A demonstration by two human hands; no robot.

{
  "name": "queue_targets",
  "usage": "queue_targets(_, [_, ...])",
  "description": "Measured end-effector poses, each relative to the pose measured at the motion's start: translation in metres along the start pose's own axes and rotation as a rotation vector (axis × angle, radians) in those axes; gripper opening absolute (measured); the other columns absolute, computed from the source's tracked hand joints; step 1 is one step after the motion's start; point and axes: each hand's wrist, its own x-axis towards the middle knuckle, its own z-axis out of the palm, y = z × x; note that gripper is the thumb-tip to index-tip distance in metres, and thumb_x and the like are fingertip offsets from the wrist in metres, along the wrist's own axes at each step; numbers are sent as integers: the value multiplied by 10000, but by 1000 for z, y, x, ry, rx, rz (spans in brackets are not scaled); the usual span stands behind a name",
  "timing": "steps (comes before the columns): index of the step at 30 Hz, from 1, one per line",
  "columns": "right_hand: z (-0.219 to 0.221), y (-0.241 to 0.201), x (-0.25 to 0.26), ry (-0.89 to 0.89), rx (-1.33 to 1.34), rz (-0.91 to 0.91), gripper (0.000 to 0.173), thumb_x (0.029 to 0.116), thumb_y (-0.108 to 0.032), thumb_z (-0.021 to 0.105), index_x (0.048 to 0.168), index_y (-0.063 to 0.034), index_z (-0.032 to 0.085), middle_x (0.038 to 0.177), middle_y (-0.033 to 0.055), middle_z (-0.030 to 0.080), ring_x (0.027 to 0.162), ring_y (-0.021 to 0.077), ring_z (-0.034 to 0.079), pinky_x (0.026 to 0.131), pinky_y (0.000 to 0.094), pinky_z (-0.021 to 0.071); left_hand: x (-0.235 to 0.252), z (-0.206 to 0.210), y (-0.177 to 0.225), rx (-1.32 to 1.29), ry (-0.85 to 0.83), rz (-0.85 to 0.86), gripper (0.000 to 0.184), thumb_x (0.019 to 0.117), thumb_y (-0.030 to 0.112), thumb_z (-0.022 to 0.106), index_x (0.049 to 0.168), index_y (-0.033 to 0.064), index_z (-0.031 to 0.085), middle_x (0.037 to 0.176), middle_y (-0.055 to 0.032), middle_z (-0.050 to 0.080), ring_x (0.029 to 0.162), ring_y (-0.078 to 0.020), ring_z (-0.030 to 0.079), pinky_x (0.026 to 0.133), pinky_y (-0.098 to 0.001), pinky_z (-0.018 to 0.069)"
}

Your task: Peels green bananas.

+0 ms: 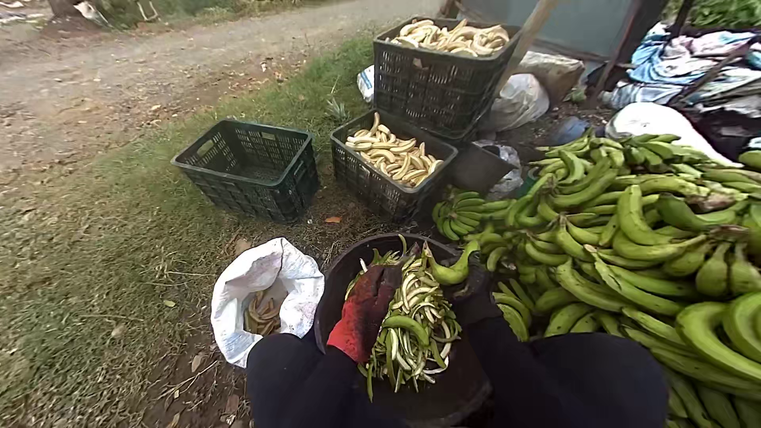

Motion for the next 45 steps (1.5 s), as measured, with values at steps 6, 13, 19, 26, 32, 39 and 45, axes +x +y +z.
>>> queue_targets(6, [34, 3, -20, 60, -136, 43, 463, 1110, -447, 301, 1020, -73, 559, 682, 54, 604, 549, 156, 602, 500, 341, 547, -2, 18, 11, 331, -155, 29, 460, 1037, 490, 486, 1255, 146, 699, 1213, -58, 718, 1179, -171, 661, 1068, -440, 511])
queue_targets(13, [41, 7, -31, -22, -106, 14, 441, 1122, -358, 234, 987, -82, 551, 662, 23, 598, 567, 124, 601, 554, 309, 556, 3, 28, 17, 383, -213, -21, 496, 1032, 498, 493, 1139, 61, 703, 1080, -125, 718, 1057, -256, 687, 984, -485, 535])
queue_targets(19, [41, -2, -42, -35, 18, 69, 398, 1121, -340, 242, 982, -108, 534, 671, -3, 588, 579, 92, 596, 571, 274, 556, 7, 33, 13, 436, -214, 59, 526, 1011, 526, 526, 1139, 50, 708, 1083, -141, 719, 1066, -278, 688, 988, -495, 531])
queue_targets(26, [29, 0, -38, -74, 106, 185, 473, 1112, -415, 222, 929, -127, 551, 637, -7, 591, 557, 87, 611, 539, 259, 560, 10, 31, -3, 393, -268, 111, 512, 1011, 525, 522, 1190, 85, 710, 1137, -109, 726, 1131, -237, 675, 1042, -455, 511])
queue_targets(32, [6, -11, -29, -117, 72, 289, 588, 1081, -558, 191, 968, -118, 565, 637, 37, 597, 510, 143, 605, 458, 305, 540, 5, 21, -22, 412, -302, -182, 507, 1047, 556, 425, 1293, 186, 669, 1198, -50, 713, 1130, -183, 674, 1022, -484, 527])
queue_targets(39, [0, -25, -26, -236, -113, 269, 481, 1118, -419, 242, 1057, -83, 581, 741, 62, 638, 588, 146, 637, 493, 300, 559, -2, 22, 6, 159, -372, -276, 518, 1052, 620, 366, 1447, 332, 535, 1074, -2, 723, 855, -147, 715, 808, -452, 614])
queue_targets(45, [14, -24, -17, -339, -151, 324, 542, 1108, -474, 245, 1083, -52, 585, 762, 82, 647, 602, 146, 651, 503, 284, 571, -2, 17, 20, 152, -459, -115, 500, 1060, 575, 404, 1445, 299, 562, 1218, 9, 712, 1015, -126, 713, 928, -444, 596])
